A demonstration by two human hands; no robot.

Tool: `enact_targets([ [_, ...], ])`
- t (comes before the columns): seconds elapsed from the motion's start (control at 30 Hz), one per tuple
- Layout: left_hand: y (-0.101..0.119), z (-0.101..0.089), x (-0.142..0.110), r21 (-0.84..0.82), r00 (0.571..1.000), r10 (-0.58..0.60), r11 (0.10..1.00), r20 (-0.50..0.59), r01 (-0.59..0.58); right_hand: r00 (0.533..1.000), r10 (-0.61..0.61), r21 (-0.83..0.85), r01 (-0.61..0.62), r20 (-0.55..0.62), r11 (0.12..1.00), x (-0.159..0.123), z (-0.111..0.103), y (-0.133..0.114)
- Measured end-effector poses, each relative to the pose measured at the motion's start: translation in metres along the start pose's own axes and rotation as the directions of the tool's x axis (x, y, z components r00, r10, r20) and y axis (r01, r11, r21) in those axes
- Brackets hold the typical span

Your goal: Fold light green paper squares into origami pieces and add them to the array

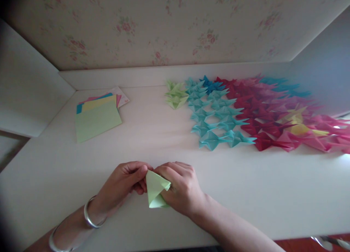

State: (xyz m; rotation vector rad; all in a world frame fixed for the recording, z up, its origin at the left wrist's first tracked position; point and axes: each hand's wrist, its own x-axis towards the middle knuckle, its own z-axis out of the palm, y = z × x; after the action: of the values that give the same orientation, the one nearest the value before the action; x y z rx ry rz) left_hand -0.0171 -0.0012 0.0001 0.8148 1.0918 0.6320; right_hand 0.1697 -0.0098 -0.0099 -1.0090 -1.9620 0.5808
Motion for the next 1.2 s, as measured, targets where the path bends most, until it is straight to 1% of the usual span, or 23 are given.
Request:
enact_targets([
  [0.17, 0.004, -0.004, -0.001, -0.019, 0.995, -0.089, 0.996, 0.035, 0.089, 0.998, -0.034, -0.067, 0.030, -0.053, 0.997, 0.000, 0.001, 0.001],
  [0.33, 0.007, -0.007, -0.002, -0.034, 0.985, -0.147, 0.988, 0.096, 0.150, 0.994, -0.107, -0.081, 0.104, -0.033, 0.991, 0.000, -0.002, 0.004],
  [0.4, 0.006, -0.008, -0.001, -0.034, 0.985, -0.145, 0.988, 0.093, 0.149, 0.993, -0.117, -0.096, 0.114, -0.028, 0.989, 0.000, -0.003, 0.005],
  [0.5, 0.003, -0.008, 0.000, -0.030, 0.991, -0.102, 0.994, 0.086, 0.105, 0.993, -0.118, -0.127, 0.113, -0.031, 0.985, -0.001, -0.004, 0.004],
  [0.57, 0.001, -0.007, 0.000, -0.046, 0.992, -0.074, 0.996, 0.106, 0.079, 0.992, -0.127, -0.144, 0.122, -0.022, 0.982, -0.002, -0.005, 0.004],
  [0.67, 0.000, -0.007, 0.000, -0.092, 0.987, -0.063, 0.993, 0.148, 0.077, 0.990, -0.139, -0.164, 0.135, -0.008, 0.977, -0.002, -0.006, 0.004],
  [0.8, 0.002, -0.008, 0.000, -0.098, 0.985, -0.060, 0.992, 0.164, 0.076, 0.993, -0.107, -0.188, 0.097, -0.043, 0.977, -0.003, -0.005, 0.004],
  [0.87, 0.003, -0.008, 0.001, -0.093, 0.986, -0.063, 0.993, 0.156, 0.078, 0.997, -0.058, -0.177, 0.048, -0.054, 0.983, -0.002, -0.005, 0.003],
  [0.97, 0.003, -0.009, 0.002, -0.078, 0.989, -0.081, 0.993, 0.122, 0.091, 1.000, 0.000, -0.124, -0.004, -0.031, 0.992, -0.002, -0.005, 0.002],
  [1.03, 0.003, -0.010, 0.003, -0.069, 0.992, -0.087, 0.993, 0.096, 0.094, 1.000, -0.017, -0.091, 0.016, -0.002, 0.996, -0.001, -0.006, 0.002],
  [1.1, 0.003, -0.011, 0.004, -0.066, 0.995, -0.077, 0.995, 0.068, 0.081, 0.998, -0.064, -0.060, 0.065, 0.021, 0.996, -0.001, -0.005, 0.003],
  [1.2, 0.004, -0.012, 0.005, -0.028, 0.999, -0.042, 0.999, 0.027, 0.043, 0.995, -0.101, -0.029, 0.102, 0.017, 0.994, 0.000, -0.004, 0.005],
])
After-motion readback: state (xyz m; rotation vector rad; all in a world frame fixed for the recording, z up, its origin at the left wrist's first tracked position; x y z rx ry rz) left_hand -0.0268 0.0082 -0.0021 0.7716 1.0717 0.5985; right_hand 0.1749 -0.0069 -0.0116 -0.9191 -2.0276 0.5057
